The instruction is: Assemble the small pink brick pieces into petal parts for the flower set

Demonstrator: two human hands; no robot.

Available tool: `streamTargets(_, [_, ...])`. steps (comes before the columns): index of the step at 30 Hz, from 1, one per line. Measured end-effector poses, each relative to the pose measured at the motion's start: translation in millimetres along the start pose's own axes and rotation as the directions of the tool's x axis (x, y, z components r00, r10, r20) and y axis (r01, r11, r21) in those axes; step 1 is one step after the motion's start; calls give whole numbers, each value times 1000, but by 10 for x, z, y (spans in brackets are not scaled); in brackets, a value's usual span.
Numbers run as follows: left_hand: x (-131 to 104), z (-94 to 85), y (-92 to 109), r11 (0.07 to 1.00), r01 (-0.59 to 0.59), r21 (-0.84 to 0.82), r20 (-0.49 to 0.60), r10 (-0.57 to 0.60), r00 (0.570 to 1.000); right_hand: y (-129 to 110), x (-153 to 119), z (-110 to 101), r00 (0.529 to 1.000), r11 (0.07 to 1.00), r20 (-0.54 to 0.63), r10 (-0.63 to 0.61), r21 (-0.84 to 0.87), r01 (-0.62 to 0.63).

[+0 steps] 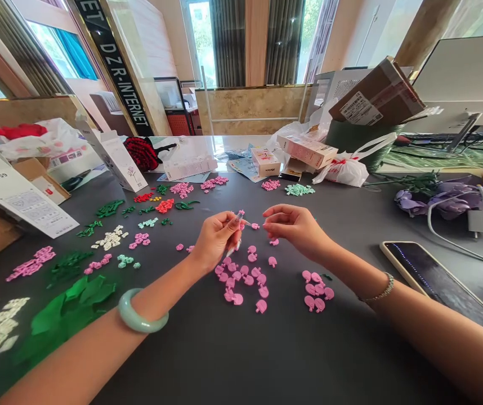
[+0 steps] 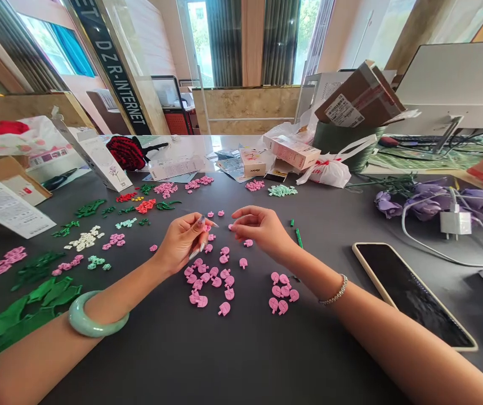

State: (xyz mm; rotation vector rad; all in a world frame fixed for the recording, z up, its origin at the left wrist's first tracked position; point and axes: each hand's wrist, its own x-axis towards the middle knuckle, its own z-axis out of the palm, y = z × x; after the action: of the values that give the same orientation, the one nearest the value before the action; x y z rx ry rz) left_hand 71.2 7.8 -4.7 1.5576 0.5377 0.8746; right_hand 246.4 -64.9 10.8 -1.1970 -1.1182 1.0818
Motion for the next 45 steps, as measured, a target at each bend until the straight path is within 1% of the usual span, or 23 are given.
streamTargets(4, [-103,95,32,999,12,-34,8,-12,1000,-72,-124,172,997,999,80,-24,42,21])
streamTargets(8, [-182,181,49,998,-18,-54,-21,17,1000,-73,-184,236,995,998,101,-8,57,3])
streamTargets(12, [-236,225,66,996,-84,28,-41,85,996,-75,-208,246,995,999,101,18,45,-22])
streamTargets(17, [-283,232,85,977,-148,152,-69,160,985,-82,-226,263,993,998,108,49,35,-53])
streamTargets(21, [-312,242,71,962,-185,202,-68,202,977,-72,-231,276,991,997,119,63,26,-67])
streamTargets(28, [-348,247,30,948,-237,214,-39,250,967,-83,-244,287,985,997,151,80,-28,-77])
streamTargets(33, [-383,257,13,912,-289,293,-22,308,951,-117,-252,277,971,988,200,133,-107,-113])
streamTargets(36, [-399,263,18,880,-319,351,-5,343,939,-129,-249,256,959,986,243,149,-113,-125])
streamTargets(41, [-403,248,29,843,-359,400,54,369,928,-131,-240,207,943,984,288,169,-110,-143])
streamTargets(45, [-405,238,21,786,-423,452,122,415,902,-150,-235,180,930,978,318,186,-150,-144])
